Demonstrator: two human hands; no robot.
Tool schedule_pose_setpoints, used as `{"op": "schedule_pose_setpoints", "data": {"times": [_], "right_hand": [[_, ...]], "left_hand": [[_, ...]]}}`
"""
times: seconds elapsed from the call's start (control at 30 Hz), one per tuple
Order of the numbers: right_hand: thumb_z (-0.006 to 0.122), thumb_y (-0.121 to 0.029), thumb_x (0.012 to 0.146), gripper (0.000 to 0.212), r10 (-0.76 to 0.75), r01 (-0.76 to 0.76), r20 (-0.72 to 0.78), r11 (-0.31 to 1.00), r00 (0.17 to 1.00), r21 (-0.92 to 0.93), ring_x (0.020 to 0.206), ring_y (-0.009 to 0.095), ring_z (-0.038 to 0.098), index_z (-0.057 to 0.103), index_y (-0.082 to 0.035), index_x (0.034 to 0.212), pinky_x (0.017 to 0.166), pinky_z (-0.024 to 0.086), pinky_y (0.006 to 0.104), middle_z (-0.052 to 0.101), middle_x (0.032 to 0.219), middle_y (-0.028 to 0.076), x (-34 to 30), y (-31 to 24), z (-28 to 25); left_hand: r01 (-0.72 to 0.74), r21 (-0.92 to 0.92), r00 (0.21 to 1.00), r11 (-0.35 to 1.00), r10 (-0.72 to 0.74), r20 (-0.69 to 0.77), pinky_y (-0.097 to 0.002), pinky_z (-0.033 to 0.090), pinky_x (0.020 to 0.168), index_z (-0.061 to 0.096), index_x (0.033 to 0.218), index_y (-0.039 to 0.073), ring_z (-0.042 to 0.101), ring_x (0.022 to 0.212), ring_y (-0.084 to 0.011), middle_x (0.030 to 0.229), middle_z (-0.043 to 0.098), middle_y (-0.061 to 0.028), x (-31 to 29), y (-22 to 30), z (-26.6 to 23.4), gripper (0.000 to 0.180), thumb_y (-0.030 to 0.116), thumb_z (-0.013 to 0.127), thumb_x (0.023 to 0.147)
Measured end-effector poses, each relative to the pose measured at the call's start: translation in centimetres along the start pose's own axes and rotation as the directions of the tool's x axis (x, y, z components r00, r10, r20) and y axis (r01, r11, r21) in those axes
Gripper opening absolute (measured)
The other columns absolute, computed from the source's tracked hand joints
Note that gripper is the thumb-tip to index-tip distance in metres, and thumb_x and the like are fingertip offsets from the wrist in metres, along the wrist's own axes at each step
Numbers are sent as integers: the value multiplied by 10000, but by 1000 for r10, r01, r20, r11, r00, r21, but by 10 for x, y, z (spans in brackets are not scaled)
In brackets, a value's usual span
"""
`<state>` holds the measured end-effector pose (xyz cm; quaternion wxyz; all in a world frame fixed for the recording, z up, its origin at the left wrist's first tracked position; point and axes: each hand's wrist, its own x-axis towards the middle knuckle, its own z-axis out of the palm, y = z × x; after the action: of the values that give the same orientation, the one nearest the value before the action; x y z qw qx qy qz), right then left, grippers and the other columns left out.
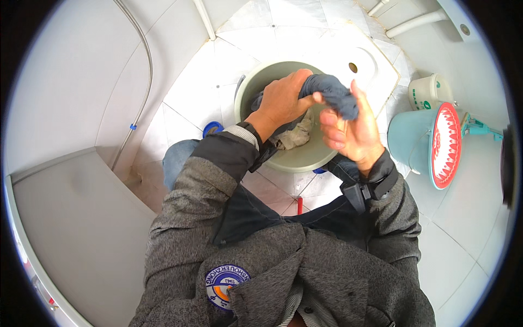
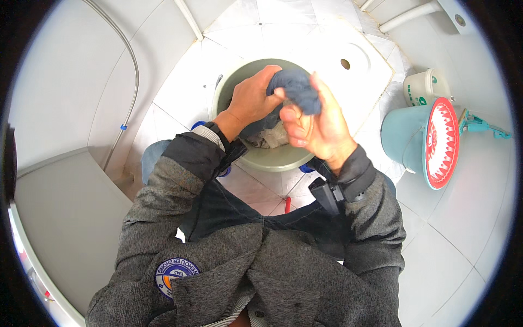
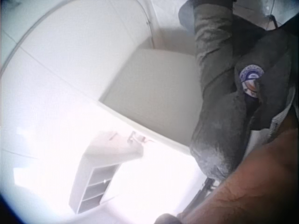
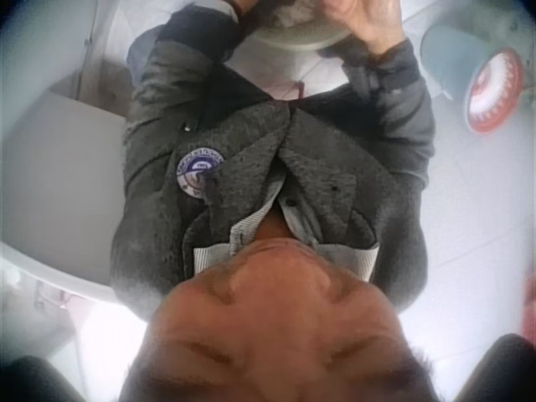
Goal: The person washes clothes by hand in a bucket of water. They repeatedly submerge, agitate, and wring out garments, then place the wrung items on the sink.
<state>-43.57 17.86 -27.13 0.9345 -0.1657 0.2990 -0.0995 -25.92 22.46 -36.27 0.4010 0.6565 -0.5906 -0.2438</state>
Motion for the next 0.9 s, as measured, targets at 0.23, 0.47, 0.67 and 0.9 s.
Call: {"op": "schedule_pose_setpoints", "data": {"times": [0.23,0.47,0.67,0.9], "right_hand": [[598,-305,925,544,-587,500,429,-47,687,-865,1252,294,561,532,-27,1388,1034,431,391,627,1309,140,-12,-29,5],[743,-4,647,826,-367,-22,522,-833,770,-553,1424,403,314,512,-250,1401,1136,237,633,414,1506,84,10,-25,-24],[790,-55,629,381,-441,83,705,-814,556,-575,1324,317,467,589,-152,938,1083,289,639,604,1206,48,20,-27,-36],[724,-42,641,311,-616,12,636,-714,466,-700,910,283,653,618,-127,920,802,517,375,657,871,47,-6,-52,-15]], "left_hand": [[327,-594,940,735,-189,283,-313,498,799,605,1179,16,645,922,-143,1010,700,-67,7,-15,1,402,303,699,913],[497,-435,715,751,-71,695,-240,460,744,666,1051,9,570,839,-77,920,634,5,2,-8,-10,291,264,681,912],[424,-404,656,811,33,754,-261,469,807,666,1030,13,597,859,-108,915,652,-25,4,7,-15,307,290,659,897],[433,-481,748,763,-7,663,-325,445,979,574,1287,19,584,1097,-190,1156,641,-101,7,-11,-24,649,418,730,799]]}}
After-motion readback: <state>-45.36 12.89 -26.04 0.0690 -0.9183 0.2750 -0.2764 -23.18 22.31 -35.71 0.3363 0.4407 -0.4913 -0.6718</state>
